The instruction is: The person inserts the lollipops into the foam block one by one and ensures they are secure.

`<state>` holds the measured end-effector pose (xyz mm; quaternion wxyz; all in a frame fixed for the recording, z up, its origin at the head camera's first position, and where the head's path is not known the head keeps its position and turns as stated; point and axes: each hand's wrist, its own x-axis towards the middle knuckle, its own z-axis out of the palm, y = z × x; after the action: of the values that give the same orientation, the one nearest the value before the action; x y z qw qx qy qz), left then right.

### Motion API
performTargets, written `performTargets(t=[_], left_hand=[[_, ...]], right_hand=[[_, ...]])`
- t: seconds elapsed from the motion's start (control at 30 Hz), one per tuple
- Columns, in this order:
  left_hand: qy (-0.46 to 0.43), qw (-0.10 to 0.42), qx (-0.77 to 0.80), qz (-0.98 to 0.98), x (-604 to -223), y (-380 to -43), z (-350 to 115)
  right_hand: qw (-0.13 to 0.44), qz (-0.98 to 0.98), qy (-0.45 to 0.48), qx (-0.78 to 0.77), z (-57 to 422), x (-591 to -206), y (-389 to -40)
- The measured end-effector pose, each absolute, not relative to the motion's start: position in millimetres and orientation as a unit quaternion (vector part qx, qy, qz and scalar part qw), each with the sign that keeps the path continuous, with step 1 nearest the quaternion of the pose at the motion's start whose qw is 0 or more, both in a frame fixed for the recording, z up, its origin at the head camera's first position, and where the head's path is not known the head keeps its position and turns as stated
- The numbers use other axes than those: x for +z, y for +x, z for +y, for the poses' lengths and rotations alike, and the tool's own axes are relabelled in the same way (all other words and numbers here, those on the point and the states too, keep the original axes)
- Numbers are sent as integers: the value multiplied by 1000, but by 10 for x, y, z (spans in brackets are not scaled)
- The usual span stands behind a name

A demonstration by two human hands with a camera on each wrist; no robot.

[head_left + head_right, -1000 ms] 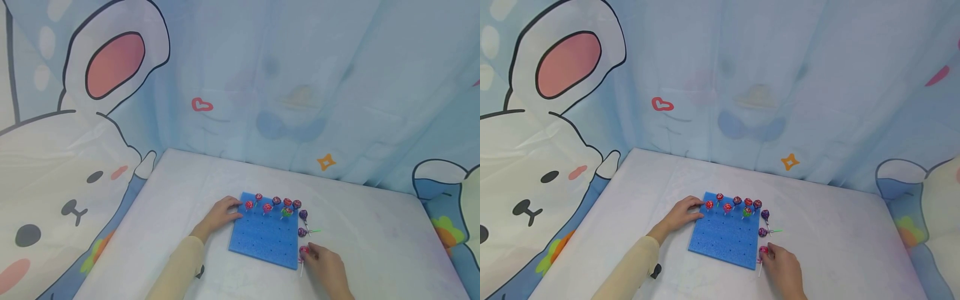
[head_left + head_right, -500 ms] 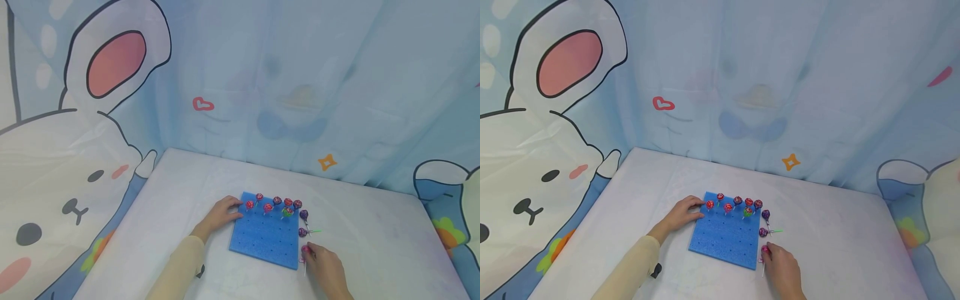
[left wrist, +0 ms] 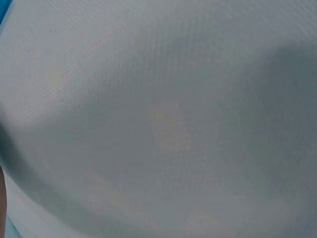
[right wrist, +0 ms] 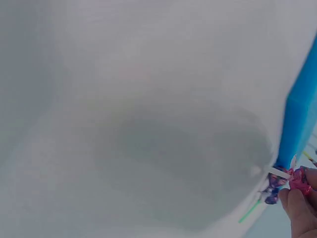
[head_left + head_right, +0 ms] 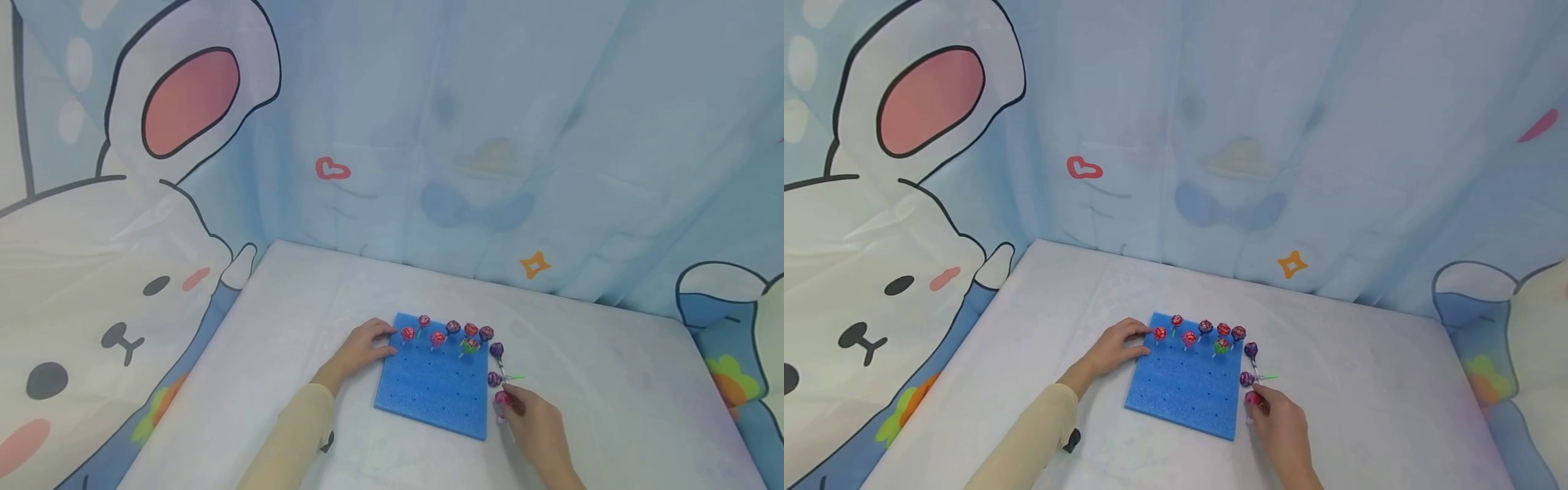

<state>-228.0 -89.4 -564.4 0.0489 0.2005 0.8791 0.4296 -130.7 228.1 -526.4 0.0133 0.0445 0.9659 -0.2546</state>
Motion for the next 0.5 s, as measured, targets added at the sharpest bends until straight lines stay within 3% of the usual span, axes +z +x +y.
performTargets(t=[0.2,0.5], left_hand=[[196,57,434,877,-5632,-2275,-893],[196,55,436,876,-5631,-2277,-892]], right_hand=[[-46,944,22,-326,2202,-5089,-1311],[-29,870,38,-490,1951,-4978,-1307]])
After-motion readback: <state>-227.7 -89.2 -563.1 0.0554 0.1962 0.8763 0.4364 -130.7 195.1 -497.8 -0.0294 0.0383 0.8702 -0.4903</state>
